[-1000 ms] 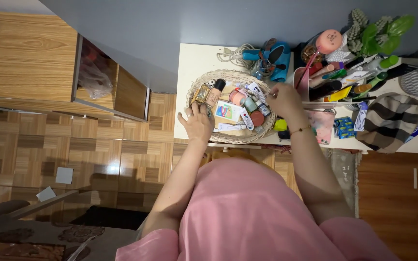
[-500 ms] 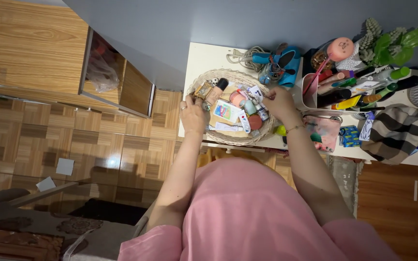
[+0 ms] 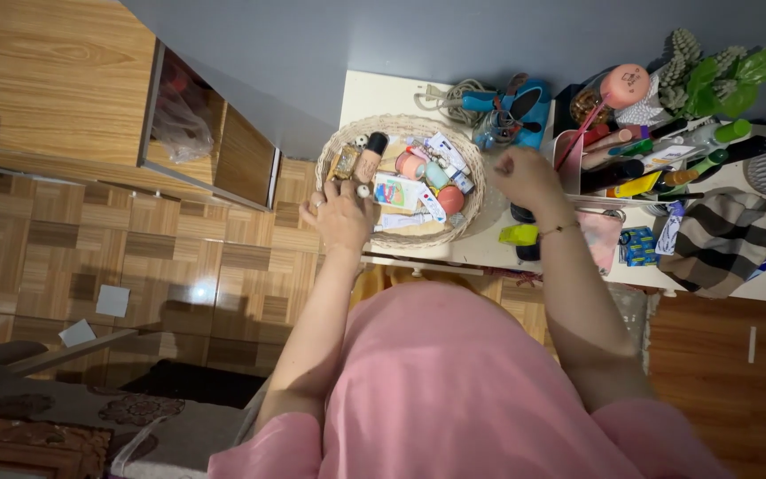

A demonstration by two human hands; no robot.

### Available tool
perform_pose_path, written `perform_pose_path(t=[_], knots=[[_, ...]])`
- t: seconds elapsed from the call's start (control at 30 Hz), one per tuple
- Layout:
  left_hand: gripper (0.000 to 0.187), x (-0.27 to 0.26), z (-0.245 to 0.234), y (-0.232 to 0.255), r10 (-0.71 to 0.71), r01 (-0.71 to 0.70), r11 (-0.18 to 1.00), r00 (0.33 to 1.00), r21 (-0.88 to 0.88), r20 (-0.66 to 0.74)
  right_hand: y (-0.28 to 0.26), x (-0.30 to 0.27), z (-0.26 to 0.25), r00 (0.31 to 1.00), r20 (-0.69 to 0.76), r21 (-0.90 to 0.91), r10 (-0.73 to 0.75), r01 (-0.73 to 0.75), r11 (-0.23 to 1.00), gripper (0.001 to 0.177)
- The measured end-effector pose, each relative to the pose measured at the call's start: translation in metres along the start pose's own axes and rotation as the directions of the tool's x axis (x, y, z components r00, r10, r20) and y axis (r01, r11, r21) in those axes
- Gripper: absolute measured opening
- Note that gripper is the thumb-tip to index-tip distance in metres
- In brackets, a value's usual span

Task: Organizing and decluttering items on a desk, including sorting a basket of cosmetics and using a hair dryer and broom to tidy the area.

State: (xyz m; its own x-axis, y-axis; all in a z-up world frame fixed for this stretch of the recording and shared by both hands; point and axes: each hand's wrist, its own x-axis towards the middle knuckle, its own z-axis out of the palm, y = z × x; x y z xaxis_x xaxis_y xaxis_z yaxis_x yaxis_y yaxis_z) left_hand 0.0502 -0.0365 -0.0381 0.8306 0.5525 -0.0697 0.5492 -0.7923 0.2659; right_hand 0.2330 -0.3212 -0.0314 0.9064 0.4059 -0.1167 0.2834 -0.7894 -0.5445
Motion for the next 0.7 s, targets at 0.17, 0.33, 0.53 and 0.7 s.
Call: perform_pose_path(t=[0.17, 0.33, 0.53, 0.7], knots=[[0.046, -0.003, -0.001, 0.016, 0.105, -0.1, 0.992, 0.993, -0.077, 0.06, 0.021, -0.006, 0.007, 0.947, 0.273, -0.328, 0.172, -0.076, 0.942, 0.021], [0.042, -0.011, 0.0, 0.057, 0.246, -0.193, 0.943, 0.953, -0.272, 0.178, 0.024, -0.005, 0.022, 0.889, 0.379, -0.463, 0.255, -0.056, 0.884, 0.027], [0.034, -0.016, 0.011, 0.098, 0.322, -0.211, 0.862, 0.93, -0.46, 0.178, -0.052, -0.023, -0.009, 0.921, 0.372, 0.181, 0.119, -0.198, 0.963, 0.04], [0.029, -0.015, 0.031, 0.112, 0.361, -0.3, 0.834, 0.931, -0.463, 0.046, -0.054, -0.022, -0.005, 0.915, 0.404, 0.458, 0.011, -0.213, 0.863, 0.032]])
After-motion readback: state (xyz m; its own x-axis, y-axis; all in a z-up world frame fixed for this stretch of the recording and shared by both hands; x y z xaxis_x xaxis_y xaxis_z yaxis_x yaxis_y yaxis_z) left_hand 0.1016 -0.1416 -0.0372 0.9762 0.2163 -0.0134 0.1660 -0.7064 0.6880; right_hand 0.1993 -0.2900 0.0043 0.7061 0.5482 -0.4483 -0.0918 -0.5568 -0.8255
